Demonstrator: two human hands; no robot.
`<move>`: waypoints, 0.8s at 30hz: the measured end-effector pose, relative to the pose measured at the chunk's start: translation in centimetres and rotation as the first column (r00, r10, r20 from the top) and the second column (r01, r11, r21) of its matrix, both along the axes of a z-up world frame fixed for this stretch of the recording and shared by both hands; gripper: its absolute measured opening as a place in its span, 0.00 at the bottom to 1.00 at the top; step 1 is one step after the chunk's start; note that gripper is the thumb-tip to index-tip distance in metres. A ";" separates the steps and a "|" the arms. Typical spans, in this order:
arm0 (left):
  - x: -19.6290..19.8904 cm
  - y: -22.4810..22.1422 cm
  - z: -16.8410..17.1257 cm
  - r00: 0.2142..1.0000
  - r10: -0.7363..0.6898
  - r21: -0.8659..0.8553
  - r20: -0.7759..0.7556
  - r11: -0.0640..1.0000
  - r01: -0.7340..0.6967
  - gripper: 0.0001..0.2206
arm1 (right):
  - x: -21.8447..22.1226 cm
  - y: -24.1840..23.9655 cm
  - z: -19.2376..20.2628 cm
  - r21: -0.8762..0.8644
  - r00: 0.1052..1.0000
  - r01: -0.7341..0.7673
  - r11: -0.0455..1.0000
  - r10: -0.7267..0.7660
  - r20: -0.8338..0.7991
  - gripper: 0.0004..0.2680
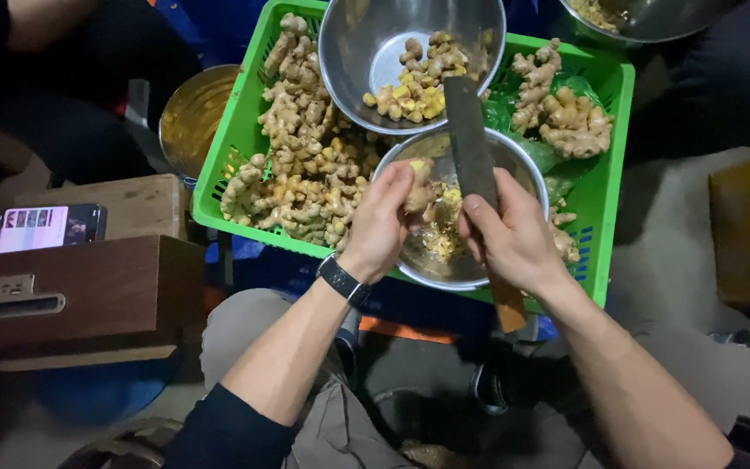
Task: Peeling ginger roots with a knife and placing them in a bowl.
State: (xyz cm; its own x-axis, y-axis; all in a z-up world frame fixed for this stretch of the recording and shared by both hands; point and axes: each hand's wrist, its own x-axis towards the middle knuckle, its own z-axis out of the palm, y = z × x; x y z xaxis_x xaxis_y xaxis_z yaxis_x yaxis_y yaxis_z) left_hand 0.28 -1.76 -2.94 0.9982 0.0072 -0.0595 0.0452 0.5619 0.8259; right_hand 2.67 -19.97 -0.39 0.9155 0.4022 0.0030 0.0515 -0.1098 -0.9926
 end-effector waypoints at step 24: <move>-0.4 -0.9 -0.8 0.968 0.175 0.584 -0.181 0.811 -0.038 0.38 | -0.8 1.6 -1.8 -0.411 0.928 0.138 0.901 0.027 0.371 0.07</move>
